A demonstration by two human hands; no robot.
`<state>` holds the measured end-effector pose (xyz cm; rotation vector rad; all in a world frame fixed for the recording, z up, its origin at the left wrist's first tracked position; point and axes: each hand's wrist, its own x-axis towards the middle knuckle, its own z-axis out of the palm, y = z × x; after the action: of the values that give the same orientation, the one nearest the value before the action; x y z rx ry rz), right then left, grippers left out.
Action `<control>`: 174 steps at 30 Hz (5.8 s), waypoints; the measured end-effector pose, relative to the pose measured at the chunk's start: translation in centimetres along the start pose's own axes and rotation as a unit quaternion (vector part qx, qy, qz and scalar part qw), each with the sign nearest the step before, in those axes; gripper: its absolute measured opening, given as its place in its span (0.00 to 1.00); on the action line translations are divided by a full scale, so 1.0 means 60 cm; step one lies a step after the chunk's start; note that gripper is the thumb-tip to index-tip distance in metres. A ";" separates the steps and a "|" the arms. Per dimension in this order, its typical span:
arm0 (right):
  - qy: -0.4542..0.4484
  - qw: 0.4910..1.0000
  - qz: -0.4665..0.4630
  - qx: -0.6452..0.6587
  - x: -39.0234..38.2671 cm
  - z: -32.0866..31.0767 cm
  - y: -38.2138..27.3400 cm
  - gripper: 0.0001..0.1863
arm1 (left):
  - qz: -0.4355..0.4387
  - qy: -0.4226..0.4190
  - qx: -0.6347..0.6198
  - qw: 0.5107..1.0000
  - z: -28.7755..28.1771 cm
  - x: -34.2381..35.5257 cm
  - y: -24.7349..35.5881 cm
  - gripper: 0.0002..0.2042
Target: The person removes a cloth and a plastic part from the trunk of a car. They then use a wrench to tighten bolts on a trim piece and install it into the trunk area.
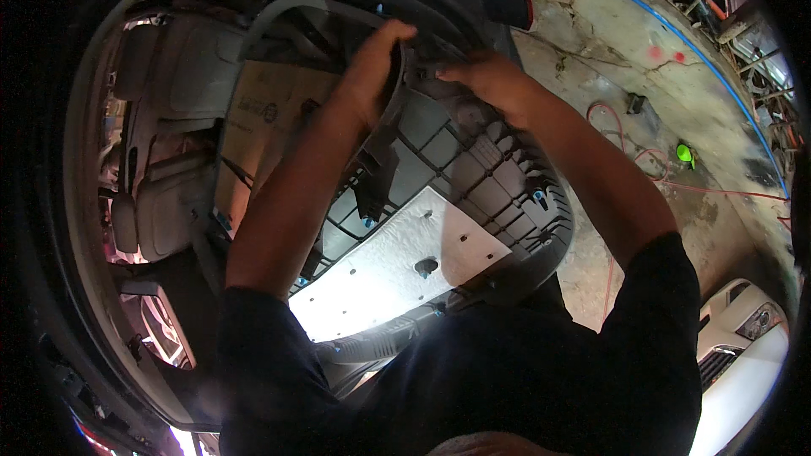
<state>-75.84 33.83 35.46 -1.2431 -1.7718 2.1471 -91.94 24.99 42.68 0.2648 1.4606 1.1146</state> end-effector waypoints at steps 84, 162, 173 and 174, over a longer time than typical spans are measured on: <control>0.176 0.947 -0.169 -0.207 -0.280 -0.073 0.112 0.23 | 0.084 -0.168 -0.039 0.981 0.188 -0.061 -0.115 0.15; 0.045 0.983 -0.139 0.107 -0.268 -0.110 0.164 0.31 | 0.108 -0.332 -0.081 0.934 0.175 -0.017 -0.133 0.28; 0.101 0.971 -0.214 -0.018 -0.276 -0.110 0.171 0.32 | 0.150 -0.174 -0.054 0.972 0.198 -0.043 -0.153 0.17; 0.114 0.962 -0.248 -0.026 -0.263 -0.105 0.178 0.31 | 0.144 -0.175 -0.054 0.973 0.198 -0.042 -0.149 0.17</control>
<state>-57.08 26.84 34.56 -0.8861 -1.8062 1.6229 -77.16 24.19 39.78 0.5801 1.0658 1.3005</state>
